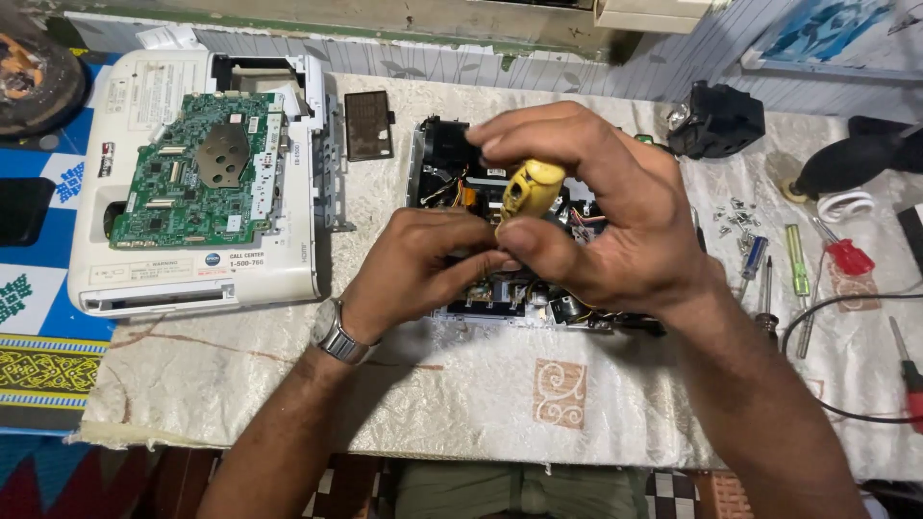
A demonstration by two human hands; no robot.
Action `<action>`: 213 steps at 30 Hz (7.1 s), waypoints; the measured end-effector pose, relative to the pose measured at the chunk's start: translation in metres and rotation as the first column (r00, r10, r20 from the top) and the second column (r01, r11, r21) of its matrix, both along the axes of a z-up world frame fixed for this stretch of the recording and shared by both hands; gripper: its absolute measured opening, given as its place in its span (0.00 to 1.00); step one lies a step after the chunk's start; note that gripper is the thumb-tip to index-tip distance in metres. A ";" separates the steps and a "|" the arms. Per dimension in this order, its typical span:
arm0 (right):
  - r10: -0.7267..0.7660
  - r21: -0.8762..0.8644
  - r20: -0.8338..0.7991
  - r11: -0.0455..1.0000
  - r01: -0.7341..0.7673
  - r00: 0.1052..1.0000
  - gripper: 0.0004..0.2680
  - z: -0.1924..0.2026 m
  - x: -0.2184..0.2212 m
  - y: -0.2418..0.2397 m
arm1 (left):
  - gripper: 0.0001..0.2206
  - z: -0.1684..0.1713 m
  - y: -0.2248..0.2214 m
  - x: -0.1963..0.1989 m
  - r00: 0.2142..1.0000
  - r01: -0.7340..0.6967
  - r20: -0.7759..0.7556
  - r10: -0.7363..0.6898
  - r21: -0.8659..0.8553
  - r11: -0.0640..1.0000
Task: Repairing the internal components of a projector by connecting wires and fastening screws.
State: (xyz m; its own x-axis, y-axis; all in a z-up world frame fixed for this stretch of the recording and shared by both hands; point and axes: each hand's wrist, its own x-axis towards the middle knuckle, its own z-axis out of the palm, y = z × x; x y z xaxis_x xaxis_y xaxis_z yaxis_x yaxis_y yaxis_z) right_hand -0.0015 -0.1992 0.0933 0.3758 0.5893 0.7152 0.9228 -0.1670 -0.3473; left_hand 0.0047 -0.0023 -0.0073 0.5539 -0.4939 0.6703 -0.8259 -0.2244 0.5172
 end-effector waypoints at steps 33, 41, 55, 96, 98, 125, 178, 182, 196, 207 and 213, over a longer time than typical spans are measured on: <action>0.189 -0.102 -0.388 0.964 -0.246 0.902 0.20 -0.005 0.002 -0.011 | 0.14 0.005 0.015 0.003 0.955 0.135 -0.289 -0.069 0.213 0.968; -0.163 -0.113 0.112 0.978 0.176 0.980 0.19 -0.024 0.011 -0.002 | 0.15 0.002 0.012 0.004 0.945 0.142 -0.318 -0.071 0.209 0.968; 0.207 -0.077 -0.251 0.970 -0.232 0.946 0.18 -0.020 0.010 -0.009 | 0.13 -0.001 0.012 0.003 0.951 0.157 -0.292 -0.096 0.193 0.968; -0.334 -0.083 0.121 0.935 0.345 0.935 0.20 -0.023 0.002 -0.001 | 0.13 -0.008 0.007 0.006 0.944 0.135 -0.320 -0.074 0.170 0.976; -0.367 -0.055 0.123 0.925 0.376 0.922 0.19 -0.028 0.003 0.001 | 0.13 -0.003 0.006 0.004 0.937 0.164 -0.333 -0.108 0.145 0.976; -0.386 0.248 -0.259 0.859 0.448 0.885 0.13 0.012 0.008 -0.071 | 0.61 -0.021 0.014 0.026 0.828 -0.374 -0.282 0.484 0.365 0.852; -0.977 -0.616 -0.150 0.212 0.759 0.152 0.11 0.001 0.067 -0.241 | 0.30 -0.002 -0.002 0.002 0.917 -0.398 0.125 0.379 0.244 0.884; -0.964 -0.606 -0.182 0.264 0.750 0.192 0.09 0.001 0.066 -0.243 | 0.29 -0.002 -0.002 0.003 0.917 -0.396 0.158 0.367 0.235 0.888; -0.821 -0.487 -0.142 0.544 0.683 0.552 0.08 0.031 0.024 -0.237 | 0.20 0.002 -0.015 -0.002 0.926 -0.362 0.159 0.341 0.129 0.923; -0.634 -0.232 -0.368 0.771 0.593 0.680 0.16 0.027 -0.008 -0.216 | 0.16 0.028 -0.058 -0.020 0.973 -0.230 0.050 0.224 0.213 0.950; -0.563 -0.213 -0.353 0.826 0.522 0.747 0.13 0.029 -0.009 -0.196 | 0.22 0.018 -0.084 -0.008 0.956 -0.267 -0.047 0.290 0.270 0.925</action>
State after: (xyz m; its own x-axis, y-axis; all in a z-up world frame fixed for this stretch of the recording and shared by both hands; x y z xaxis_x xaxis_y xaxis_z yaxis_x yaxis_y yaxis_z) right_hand -0.0104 -0.3948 0.1220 0.8830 0.2567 0.3930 0.4587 -0.6490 -0.6069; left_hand -0.0037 -0.0860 0.0107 0.7430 -0.4607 0.4855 -0.6666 -0.5741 0.4755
